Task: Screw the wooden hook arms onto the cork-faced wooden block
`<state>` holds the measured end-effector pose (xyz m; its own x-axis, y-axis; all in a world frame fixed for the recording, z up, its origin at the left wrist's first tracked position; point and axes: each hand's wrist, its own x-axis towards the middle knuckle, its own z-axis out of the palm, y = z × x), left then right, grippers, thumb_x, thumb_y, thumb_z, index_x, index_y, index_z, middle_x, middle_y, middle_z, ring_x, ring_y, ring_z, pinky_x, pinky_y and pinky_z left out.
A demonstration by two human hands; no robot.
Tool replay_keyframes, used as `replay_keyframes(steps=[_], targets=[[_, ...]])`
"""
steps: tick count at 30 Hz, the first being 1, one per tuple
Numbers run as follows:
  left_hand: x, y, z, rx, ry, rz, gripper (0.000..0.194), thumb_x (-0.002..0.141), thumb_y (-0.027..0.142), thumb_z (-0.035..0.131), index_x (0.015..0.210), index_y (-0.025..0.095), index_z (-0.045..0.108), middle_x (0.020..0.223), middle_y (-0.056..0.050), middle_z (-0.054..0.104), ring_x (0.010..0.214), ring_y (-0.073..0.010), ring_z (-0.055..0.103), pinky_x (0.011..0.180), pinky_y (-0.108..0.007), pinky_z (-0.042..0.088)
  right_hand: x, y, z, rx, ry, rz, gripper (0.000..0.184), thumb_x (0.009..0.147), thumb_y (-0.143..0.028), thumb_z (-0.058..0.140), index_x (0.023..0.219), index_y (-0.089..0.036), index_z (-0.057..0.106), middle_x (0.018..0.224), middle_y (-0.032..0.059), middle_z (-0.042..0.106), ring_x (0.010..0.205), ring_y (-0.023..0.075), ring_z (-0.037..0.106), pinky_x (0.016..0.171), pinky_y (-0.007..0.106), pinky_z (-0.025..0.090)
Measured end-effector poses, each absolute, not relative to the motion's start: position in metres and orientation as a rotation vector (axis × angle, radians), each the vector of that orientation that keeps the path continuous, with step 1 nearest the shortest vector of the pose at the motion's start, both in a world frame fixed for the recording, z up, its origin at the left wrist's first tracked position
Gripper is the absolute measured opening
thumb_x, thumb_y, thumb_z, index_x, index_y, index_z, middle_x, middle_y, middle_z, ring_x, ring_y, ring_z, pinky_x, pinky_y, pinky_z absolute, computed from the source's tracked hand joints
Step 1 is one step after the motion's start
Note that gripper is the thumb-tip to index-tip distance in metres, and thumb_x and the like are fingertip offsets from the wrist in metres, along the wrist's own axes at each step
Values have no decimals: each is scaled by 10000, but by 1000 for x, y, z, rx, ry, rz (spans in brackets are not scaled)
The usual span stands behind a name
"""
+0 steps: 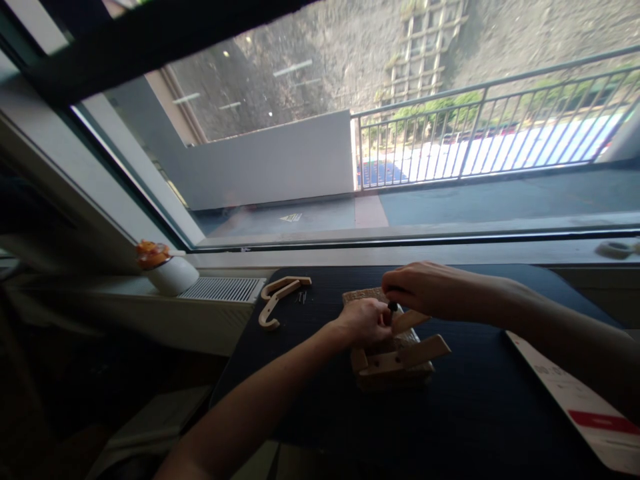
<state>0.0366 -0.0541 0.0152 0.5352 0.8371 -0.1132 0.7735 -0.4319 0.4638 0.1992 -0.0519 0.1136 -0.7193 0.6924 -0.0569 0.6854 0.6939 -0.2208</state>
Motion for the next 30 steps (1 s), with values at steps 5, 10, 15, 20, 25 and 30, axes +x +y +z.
replay_keyframes(steps=[5, 10, 15, 20, 25, 30], targets=[[36, -52, 15, 2330, 1282, 170, 210, 765, 357, 564, 741, 165, 646, 735, -23, 633, 638, -137, 563, 535, -221, 384, 195, -54, 113, -1186, -2872, 300, 231, 877, -275, 411, 766, -191, 595, 709, 26, 635, 584, 142, 527, 513, 251, 306], [36, -47, 11, 2344, 1280, 142, 223, 768, 359, 554, 738, 166, 661, 738, -27, 642, 646, -153, 570, 550, -237, 406, 193, -53, 116, -1206, -2924, 222, 239, 876, -272, 399, 761, -194, 594, 697, 25, 636, 583, 149, 530, 519, 259, 296], [38, -46, 9, 2389, 1242, 177, 203, 762, 337, 561, 779, 173, 678, 778, -33, 658, 681, -175, 584, 558, -254, 413, 195, -52, 119, -1249, -2973, 224, 231, 865, -252, 407, 754, -193, 600, 717, 31, 644, 616, 155, 540, 550, 266, 311], [39, -46, 12, 2367, 1269, 177, 202, 759, 336, 564, 740, 167, 672, 750, -32, 652, 671, -168, 584, 560, -246, 417, 189, -53, 119, -1237, -2973, 254, 221, 882, -225, 406, 805, -175, 607, 775, 49, 654, 661, 159, 559, 568, 261, 334], [39, -50, 14, 2352, 1300, 214, 160, 742, 307, 585, 737, 174, 673, 724, -10, 651, 680, -147, 587, 614, -224, 433, 186, -50, 117, -1268, -2975, 191, 200, 885, -208, 427, 785, -174, 598, 778, 50, 658, 676, 167, 573, 563, 260, 333], [40, -53, 12, 2335, 1355, 232, 190, 754, 318, 566, 748, 161, 674, 720, -23, 659, 677, -158, 591, 597, -228, 434, 185, -52, 107, -1221, -2953, 136, 152, 883, -190, 440, 829, -169, 580, 751, 43, 645, 616, 153, 575, 511, 251, 316]])
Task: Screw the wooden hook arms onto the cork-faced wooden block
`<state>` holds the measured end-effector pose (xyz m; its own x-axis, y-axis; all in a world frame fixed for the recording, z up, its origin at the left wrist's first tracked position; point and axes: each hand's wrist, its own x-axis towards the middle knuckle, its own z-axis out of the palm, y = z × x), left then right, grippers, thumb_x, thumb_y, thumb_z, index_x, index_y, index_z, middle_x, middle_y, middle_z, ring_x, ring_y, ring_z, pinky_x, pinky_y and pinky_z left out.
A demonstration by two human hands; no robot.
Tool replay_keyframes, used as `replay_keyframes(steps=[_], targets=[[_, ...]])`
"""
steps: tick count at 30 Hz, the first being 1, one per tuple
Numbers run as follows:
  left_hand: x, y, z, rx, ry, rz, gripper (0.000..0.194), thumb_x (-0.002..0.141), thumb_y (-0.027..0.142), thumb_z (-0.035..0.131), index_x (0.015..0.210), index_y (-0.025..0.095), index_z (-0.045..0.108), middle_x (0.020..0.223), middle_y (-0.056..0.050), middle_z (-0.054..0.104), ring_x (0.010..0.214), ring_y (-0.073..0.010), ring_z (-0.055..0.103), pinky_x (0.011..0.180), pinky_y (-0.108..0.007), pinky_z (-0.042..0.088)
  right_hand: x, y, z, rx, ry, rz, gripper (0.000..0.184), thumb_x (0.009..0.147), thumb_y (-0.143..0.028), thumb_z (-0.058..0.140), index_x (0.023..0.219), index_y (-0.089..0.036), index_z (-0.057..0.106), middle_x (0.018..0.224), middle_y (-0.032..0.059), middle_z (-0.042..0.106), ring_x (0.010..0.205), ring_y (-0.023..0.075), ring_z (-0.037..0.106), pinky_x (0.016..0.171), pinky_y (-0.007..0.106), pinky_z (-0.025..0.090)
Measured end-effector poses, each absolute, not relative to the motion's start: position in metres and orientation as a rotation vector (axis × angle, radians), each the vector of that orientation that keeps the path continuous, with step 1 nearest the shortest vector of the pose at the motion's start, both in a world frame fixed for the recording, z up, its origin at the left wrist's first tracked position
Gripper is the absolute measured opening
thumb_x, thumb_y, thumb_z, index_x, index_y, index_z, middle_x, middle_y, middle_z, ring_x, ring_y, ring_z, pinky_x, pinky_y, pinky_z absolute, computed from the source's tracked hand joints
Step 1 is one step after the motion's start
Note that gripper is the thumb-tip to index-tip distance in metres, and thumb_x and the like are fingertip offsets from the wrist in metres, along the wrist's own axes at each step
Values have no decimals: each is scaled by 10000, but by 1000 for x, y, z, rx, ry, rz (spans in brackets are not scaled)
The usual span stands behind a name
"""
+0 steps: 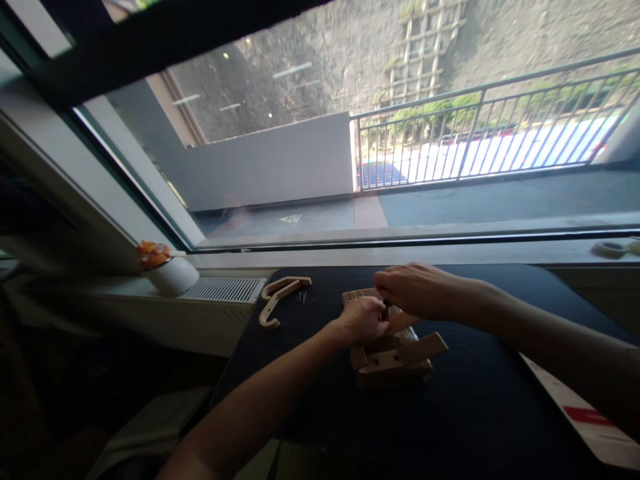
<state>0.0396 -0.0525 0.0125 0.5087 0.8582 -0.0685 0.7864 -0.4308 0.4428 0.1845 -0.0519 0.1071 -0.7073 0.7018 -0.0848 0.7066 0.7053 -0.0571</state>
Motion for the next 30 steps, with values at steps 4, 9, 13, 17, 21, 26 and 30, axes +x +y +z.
replay_keyframes(steps=[4, 9, 13, 17, 21, 26, 30], targets=[[40, -52, 12, 2347, 1328, 230, 161, 743, 291, 566, 723, 164, 662, 705, -17, 657, 669, -153, 591, 592, -225, 426, 184, -55, 103, 1261, 2825, 31, 174, 894, -232, 434, 838, -155, 579, 687, 49, 642, 585, 175, 593, 473, 264, 270], [39, -51, 10, 2330, 1340, 232, 219, 761, 342, 534, 741, 173, 672, 734, -24, 665, 648, -155, 586, 572, -234, 420, 187, -57, 120, 1235, 2800, -40, 154, 856, -301, 485, 873, -197, 597, 731, 38, 668, 635, 191, 612, 493, 264, 280], [39, -49, 6, 2355, 1325, 240, 274, 782, 383, 513, 708, 173, 672, 730, -32, 665, 636, -157, 585, 568, -241, 420, 187, -55, 124, 1231, 2772, -61, 128, 845, -196, 481, 891, -185, 600, 803, 53, 687, 684, 185, 624, 515, 263, 314], [40, -50, 8, 2370, 1386, 213, 270, 774, 374, 513, 686, 159, 652, 701, -43, 657, 605, -160, 578, 534, -246, 400, 185, -52, 113, 1281, 2757, 14, 195, 895, -279, 455, 868, -155, 602, 743, 77, 681, 663, 199, 637, 507, 271, 319], [40, -53, 14, 2352, 1408, 193, 229, 760, 356, 541, 736, 161, 659, 720, -36, 662, 628, -155, 586, 545, -234, 405, 187, -51, 110, 1284, 2733, 77, 249, 916, -290, 421, 824, -159, 613, 736, 84, 683, 655, 212, 645, 498, 278, 306], [39, -52, 14, 2348, 1376, 184, 194, 762, 333, 556, 751, 174, 668, 737, -21, 663, 666, -152, 591, 579, -227, 415, 192, -55, 119, 1223, 2733, -27, 223, 894, -261, 443, 798, -158, 616, 723, 68, 677, 651, 196, 623, 516, 273, 314], [39, -51, 13, 2291, 1413, 169, 180, 752, 330, 567, 763, 185, 673, 740, -14, 663, 670, -151, 592, 579, -223, 413, 195, -58, 122, 1175, 2741, -162, 243, 880, -275, 435, 742, -173, 608, 680, 42, 652, 601, 165, 579, 516, 263, 318]])
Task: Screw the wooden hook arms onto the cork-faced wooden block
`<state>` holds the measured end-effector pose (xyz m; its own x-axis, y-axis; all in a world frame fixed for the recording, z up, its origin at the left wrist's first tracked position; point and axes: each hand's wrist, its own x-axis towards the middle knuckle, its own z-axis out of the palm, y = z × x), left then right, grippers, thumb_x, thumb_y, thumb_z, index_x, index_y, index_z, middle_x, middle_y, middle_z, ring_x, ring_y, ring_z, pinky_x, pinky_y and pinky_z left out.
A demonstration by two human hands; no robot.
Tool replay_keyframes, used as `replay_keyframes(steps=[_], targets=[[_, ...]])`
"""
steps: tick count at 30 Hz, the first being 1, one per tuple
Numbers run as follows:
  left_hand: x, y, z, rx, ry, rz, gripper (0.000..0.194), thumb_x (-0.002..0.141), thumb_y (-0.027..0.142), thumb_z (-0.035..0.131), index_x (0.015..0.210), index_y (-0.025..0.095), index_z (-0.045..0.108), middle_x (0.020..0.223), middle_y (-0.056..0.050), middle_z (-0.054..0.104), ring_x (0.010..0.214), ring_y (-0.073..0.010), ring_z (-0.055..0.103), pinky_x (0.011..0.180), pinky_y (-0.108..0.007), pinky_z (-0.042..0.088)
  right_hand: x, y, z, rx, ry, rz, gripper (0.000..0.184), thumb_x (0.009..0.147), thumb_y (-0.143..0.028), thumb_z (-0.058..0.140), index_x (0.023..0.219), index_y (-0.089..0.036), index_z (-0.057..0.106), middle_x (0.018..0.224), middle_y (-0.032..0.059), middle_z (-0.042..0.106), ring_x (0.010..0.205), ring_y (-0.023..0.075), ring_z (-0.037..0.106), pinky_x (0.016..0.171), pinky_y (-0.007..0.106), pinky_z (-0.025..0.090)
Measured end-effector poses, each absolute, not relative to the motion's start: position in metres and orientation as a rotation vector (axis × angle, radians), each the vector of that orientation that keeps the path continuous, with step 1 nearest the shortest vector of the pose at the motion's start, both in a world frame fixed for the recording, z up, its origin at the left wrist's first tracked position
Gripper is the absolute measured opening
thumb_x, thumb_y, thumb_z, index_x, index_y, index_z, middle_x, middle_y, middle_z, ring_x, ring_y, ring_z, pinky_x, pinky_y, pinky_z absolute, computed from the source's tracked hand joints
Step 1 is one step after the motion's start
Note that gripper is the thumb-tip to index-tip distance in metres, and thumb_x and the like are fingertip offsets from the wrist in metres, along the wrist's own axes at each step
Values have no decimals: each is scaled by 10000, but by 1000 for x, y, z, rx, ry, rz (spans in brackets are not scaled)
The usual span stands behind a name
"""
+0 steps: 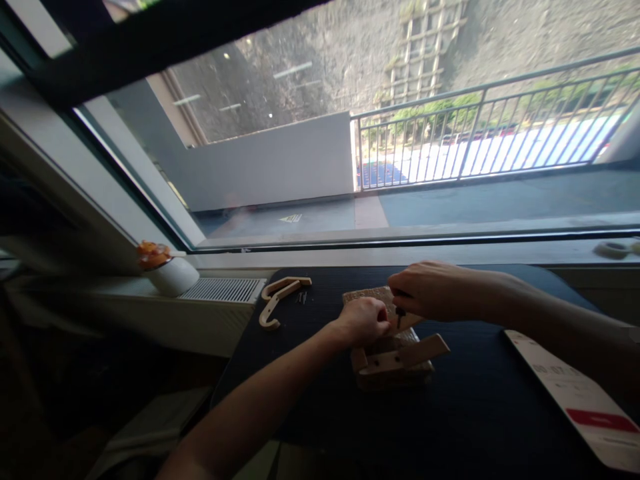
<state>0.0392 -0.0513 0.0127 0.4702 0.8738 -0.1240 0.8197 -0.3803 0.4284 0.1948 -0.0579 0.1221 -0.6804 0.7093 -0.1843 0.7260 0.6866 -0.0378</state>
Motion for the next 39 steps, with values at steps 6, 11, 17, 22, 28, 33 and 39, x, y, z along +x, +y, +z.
replay_keyframes(steps=[6, 11, 17, 22, 28, 33, 39], targets=[[39, -51, 17, 2347, 1377, 163, 187, 763, 342, 572, 781, 194, 684, 783, -18, 668, 738, -164, 602, 660, -239, 444, 203, -55, 124, 1262, 2821, -40, 244, 861, -289, 423, 755, -193, 621, 693, 39, 656, 613, 168, 570, 528, 269, 298], [38, -51, 19, 2307, 1384, 131, 192, 750, 346, 580, 811, 202, 690, 816, -16, 681, 749, -169, 608, 655, -240, 458, 215, -54, 126, 1327, 2817, -26, 242, 840, -306, 428, 726, -202, 615, 677, 29, 651, 561, 152, 545, 520, 268, 294], [39, -51, 24, 2285, 1327, 120, 175, 742, 305, 568, 812, 206, 693, 795, -3, 688, 738, -161, 608, 635, -228, 454, 224, -56, 116, 1347, 2834, -71, 256, 850, -321, 420, 756, -202, 626, 717, 38, 664, 583, 155, 551, 518, 272, 299], [38, -52, 24, 2294, 1273, 167, 178, 756, 262, 556, 827, 204, 708, 798, 6, 695, 745, -146, 607, 660, -216, 447, 228, -58, 120, 1387, 2824, -98, 253, 848, -320, 426, 753, -199, 627, 714, 38, 663, 562, 145, 536, 508, 270, 295], [39, -56, 19, 2423, 1213, 220, 193, 770, 232, 546, 841, 183, 718, 835, -23, 700, 775, -158, 611, 722, -233, 457, 234, -59, 121, 1444, 2807, -76, 251, 850, -317, 425, 785, -198, 636, 714, 39, 662, 562, 150, 538, 511, 271, 293], [43, -58, 17, 2522, 1161, 214, 213, 796, 233, 517, 816, 179, 722, 842, -37, 706, 780, -163, 615, 741, -245, 455, 237, -59, 117, 1442, 2819, -70, 243, 848, -315, 436, 771, -202, 637, 703, 35, 661, 563, 152, 539, 511, 273, 290], [41, -54, 15, 2486, 1121, 161, 217, 766, 181, 533, 871, 194, 723, 874, -23, 708, 801, -155, 616, 743, -224, 457, 242, -57, 117, 1467, 2843, -80, 263, 861, -344, 420, 781, -203, 627, 693, 28, 662, 551, 145, 537, 510, 271, 300]])
